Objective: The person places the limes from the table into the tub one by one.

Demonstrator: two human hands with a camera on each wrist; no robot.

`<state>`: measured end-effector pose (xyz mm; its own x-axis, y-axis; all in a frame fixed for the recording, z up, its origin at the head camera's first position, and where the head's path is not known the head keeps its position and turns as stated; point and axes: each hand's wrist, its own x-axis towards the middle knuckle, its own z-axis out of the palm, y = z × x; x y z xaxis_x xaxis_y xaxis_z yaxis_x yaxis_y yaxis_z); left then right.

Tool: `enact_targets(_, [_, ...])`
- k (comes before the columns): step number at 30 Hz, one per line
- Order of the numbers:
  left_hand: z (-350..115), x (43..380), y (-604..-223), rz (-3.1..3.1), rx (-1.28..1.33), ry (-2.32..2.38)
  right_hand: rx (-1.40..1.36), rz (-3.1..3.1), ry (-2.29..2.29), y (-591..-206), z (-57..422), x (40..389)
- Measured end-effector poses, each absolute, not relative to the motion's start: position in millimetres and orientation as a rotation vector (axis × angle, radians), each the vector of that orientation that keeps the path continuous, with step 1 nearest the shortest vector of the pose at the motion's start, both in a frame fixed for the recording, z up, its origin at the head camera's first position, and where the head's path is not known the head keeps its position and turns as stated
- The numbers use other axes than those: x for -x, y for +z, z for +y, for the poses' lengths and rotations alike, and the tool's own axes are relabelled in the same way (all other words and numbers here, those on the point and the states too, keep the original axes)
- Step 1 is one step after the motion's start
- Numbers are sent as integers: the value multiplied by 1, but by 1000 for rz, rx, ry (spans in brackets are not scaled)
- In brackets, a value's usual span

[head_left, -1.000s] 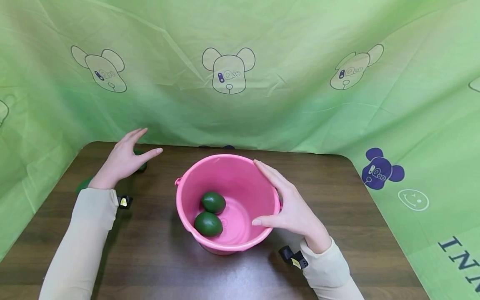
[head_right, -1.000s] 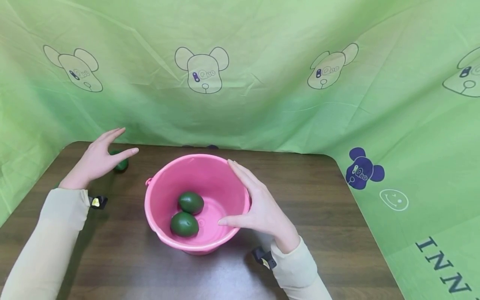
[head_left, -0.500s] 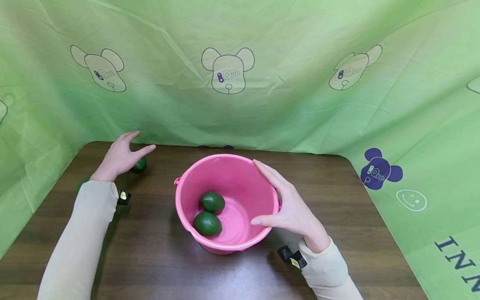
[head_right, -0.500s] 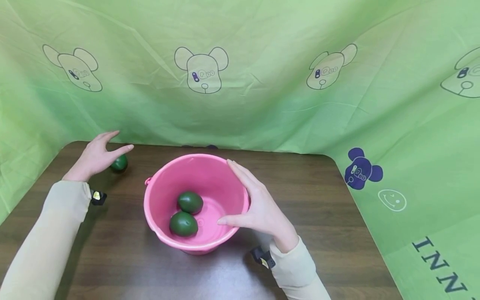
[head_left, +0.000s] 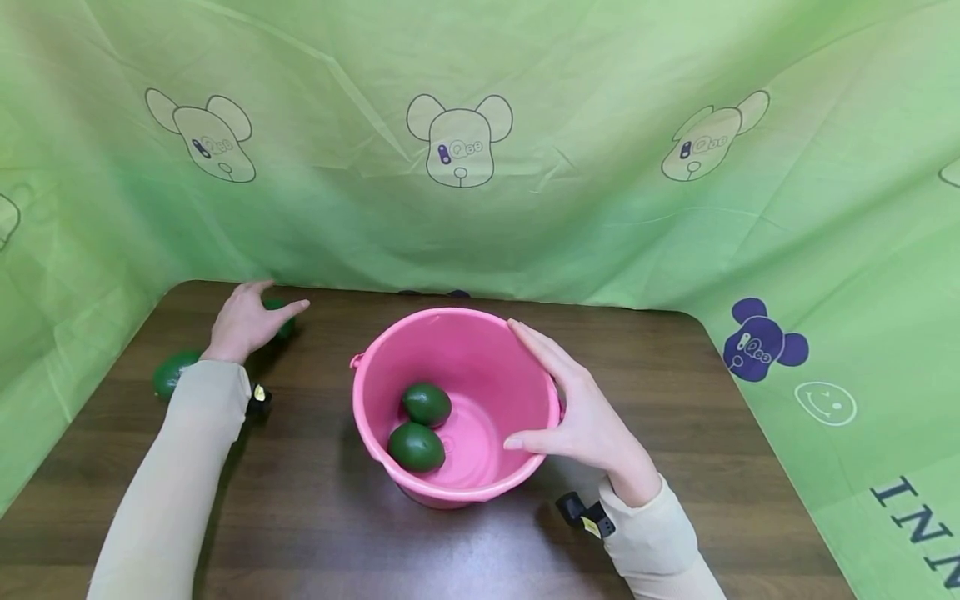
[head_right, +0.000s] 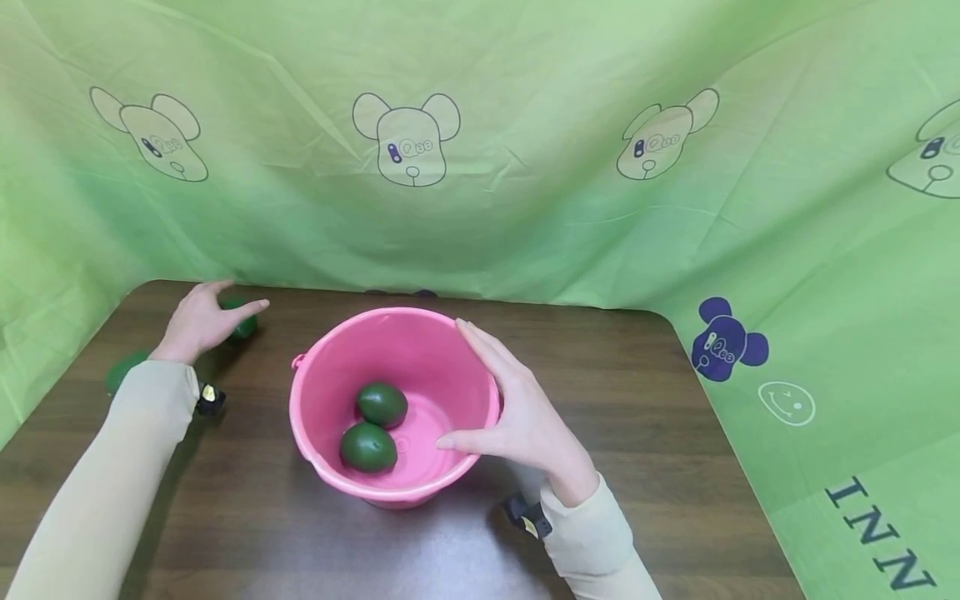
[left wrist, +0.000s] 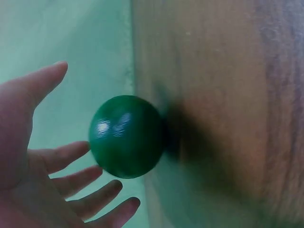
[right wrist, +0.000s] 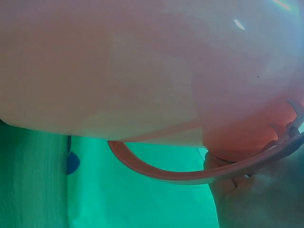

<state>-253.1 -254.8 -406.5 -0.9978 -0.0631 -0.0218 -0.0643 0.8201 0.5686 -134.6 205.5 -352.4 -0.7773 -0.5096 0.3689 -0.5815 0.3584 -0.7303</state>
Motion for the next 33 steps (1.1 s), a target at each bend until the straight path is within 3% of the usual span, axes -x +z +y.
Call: enact_targets(33, [-248,254,-422,2989,188,972,-1021,-2517,1426,-354,206,134])
